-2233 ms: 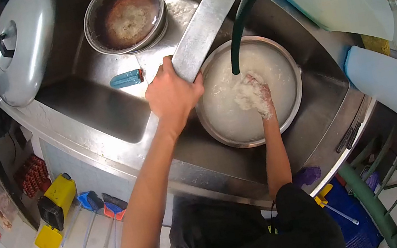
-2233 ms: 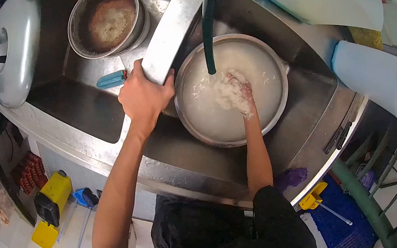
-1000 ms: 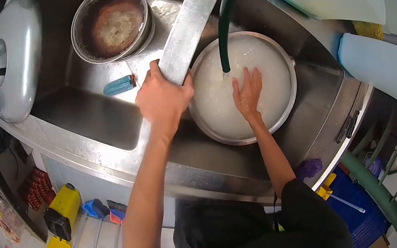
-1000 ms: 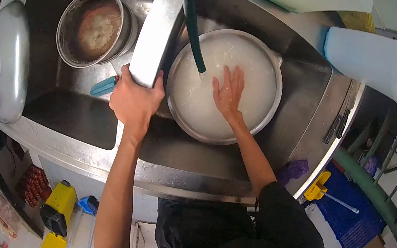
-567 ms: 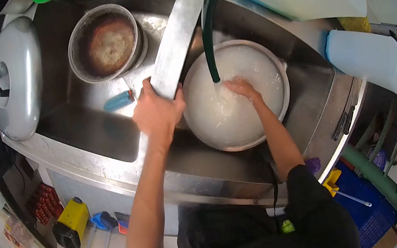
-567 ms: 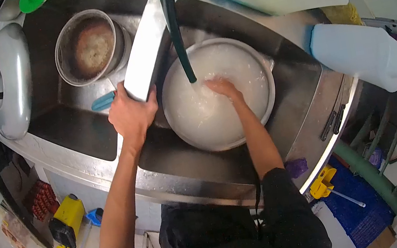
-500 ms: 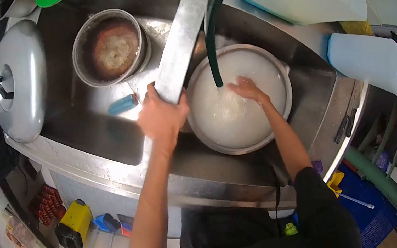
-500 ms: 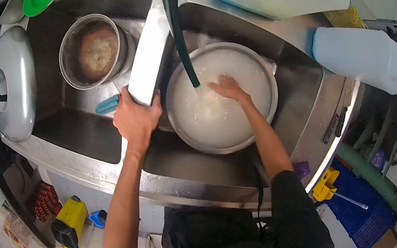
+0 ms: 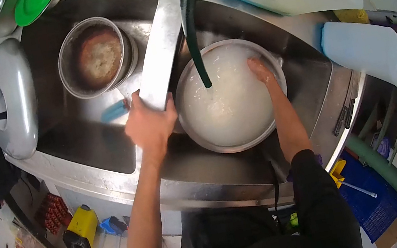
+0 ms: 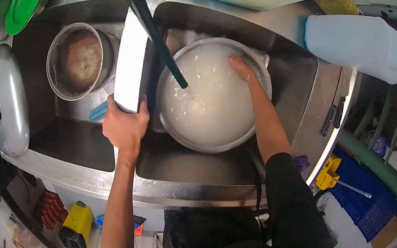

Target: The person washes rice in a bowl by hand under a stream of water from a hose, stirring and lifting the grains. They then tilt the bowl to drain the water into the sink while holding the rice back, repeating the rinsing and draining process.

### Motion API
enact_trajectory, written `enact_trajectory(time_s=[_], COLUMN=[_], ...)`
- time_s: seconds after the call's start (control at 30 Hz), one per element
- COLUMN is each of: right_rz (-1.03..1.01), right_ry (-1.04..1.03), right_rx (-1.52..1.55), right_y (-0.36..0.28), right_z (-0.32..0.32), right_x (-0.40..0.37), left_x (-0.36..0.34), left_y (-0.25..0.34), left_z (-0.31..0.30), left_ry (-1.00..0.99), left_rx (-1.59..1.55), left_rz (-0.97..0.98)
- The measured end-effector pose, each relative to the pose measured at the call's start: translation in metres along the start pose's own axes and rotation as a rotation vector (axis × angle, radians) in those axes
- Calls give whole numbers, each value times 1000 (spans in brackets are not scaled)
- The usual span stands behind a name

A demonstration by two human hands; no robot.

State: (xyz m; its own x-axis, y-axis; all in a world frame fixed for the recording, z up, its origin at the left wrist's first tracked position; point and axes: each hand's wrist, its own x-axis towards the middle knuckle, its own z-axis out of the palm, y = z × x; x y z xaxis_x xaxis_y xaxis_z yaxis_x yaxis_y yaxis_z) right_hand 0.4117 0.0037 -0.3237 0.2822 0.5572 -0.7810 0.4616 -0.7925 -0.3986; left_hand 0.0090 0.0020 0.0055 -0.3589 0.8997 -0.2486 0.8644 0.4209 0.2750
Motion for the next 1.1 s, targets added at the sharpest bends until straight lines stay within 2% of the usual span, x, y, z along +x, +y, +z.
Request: enact_trajectory(time_s=[0.1, 0.13, 0.17, 0.2, 0.23, 0.33, 0.37, 0.43, 0.5, 0.53, 0.6, 0.63, 0.7, 0.73, 0.8, 0.87, 0.9, 0.93, 1.0, 1.03, 1.07, 1.1], right_rz=[-16, -21, -28, -33, -40, -16, -6, 19, 30, 35, -17, -32, -729, -731, -748, -600, -561, -549, -557, -513, -470, -451], right_ry=[-58, -64, -216, -374, -386, -223, -161, -30, 110, 114, 138, 150, 548, 590, 662, 832, 823, 817, 814, 767, 724, 720], right_rx=[106, 104, 408, 709, 702, 869, 924, 1041, 1163, 1168, -15, -5, 23, -12, -51, -36, -59, -37, 2, 31, 64, 72], right_y=[-32, 54, 114, 123, 104, 85, 78, 69, 44, 5, -74, -75, -61, -56, -46, -10, 12, 26, 51, 93, 120, 118], right_z=[0, -2, 12, 66, 69, 99, 106, 102, 107, 90, 63, 64, 60, 55, 45, 44, 45, 45, 48, 54, 60, 63], right_x=[-48, -7, 45, 108, 105, 44, 22, -20, -59, -76, -146, -156, -194, -208, -221, -224, -233, -227, -184, -156, -134, -128], left_x=[0, -1, 0, 3, 4, 4, 4, 1, 0, -2, -3, 1, 4, -2, -20, -45, -53, -57, -42, -36, -27, -19], left_y=[1, 0, -3, -6, -10, -11, -8, -13, -12, -14, -14, -14, -16, -20, -29, -20, -16, -11, 2, 5, 11, 17], left_z=[-3, -3, -1, 2, 6, 9, 6, 9, 9, 8, 10, 10, 11, 12, 21, 56, 84, 111, 155, 170, 183, 194], left_ry=[7, 12, 13, 16, 6, 37, -21, -3, 35, 30, 192, 208, 508, 527, 173, -536, -586, -605, -160, -182, -192, -130], left_rx=[0, 3, -9, -20, -34, 24, 33, 22, -19, -15, -161, -166, -1, -12, -12, 109, 20, 9, -20, -81, -73, -128], left_rz=[-13, -19, 3, 23, 15, 9, -32, -3, 32, 38, 243, 255, 699, 691, 1426, 1409, 1248, 1249, 1033, 957, 963, 947])
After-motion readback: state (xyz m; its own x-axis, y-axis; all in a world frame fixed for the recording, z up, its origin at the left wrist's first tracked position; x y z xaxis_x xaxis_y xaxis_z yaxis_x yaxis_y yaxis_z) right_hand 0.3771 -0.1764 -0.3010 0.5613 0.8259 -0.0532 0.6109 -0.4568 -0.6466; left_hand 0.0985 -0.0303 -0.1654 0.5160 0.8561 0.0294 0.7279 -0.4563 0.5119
